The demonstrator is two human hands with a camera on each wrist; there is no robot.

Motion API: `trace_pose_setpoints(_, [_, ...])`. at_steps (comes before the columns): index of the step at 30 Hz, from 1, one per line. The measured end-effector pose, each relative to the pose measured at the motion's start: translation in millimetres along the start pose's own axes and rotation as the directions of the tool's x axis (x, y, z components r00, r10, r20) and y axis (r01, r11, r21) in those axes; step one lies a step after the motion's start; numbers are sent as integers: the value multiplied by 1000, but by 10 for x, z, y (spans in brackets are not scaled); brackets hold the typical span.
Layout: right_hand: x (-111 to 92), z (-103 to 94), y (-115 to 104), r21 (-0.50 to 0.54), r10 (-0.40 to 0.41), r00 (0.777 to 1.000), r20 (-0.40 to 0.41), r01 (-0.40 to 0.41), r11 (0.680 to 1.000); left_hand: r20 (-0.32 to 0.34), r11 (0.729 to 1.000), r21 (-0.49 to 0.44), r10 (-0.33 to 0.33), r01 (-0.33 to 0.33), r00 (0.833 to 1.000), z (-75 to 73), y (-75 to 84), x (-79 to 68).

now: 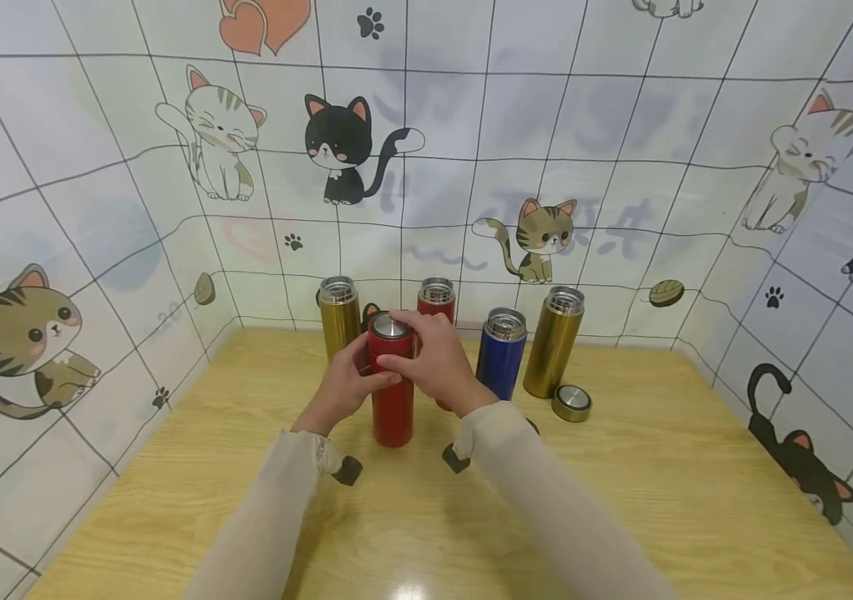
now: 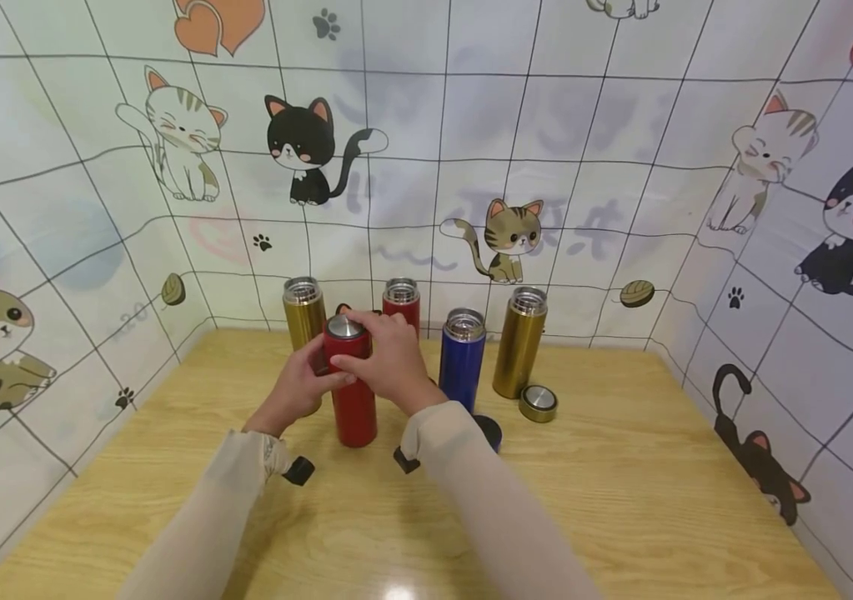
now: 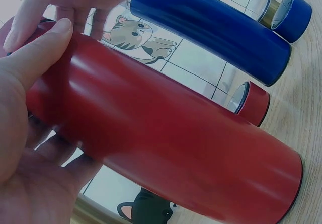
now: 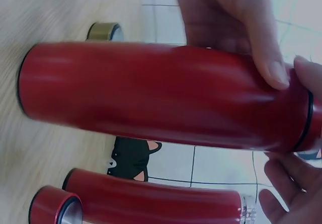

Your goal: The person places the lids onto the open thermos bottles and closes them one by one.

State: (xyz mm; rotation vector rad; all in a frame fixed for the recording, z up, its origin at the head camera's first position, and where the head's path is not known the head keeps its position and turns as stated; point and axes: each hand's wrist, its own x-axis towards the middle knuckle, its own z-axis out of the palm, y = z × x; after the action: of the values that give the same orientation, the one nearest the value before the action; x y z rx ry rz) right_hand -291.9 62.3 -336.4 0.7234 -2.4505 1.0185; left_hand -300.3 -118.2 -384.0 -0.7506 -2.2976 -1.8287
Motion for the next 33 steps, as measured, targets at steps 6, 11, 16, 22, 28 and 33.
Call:
trace_pose_setpoints(6, [-6,33,-57,-243,-99,992,-72,78,967,-5,1000,12,14,-14,1000,-18,8,-1])
trace_pose_setpoints(11, [-26,47,-91,-307,-160,982,-103,121,944,-2,999,20,28,-27,1000,-29,8,1])
trace_pose_setpoints(16, [-49,62,-77,-360,-185,975,-121,131,924,0,1000,16,26,-26,1000,-24,4,-4])
trace_pose_setpoints(22, [-31,39,-20,-26,-11,1000,29,12,1000,23,1000,0,11,-11,1000,-4,20,-5])
trace_pose_setpoints(28, [51,-133,17,354,56,964,258,-148,924,23,1000,-7,-7,8,1000,-20,42,16])
trace_pose_setpoints(33, [66,-193,38,342,88,953,289,-188,921,24,999,-4,-39,39,999,-20,41,9])
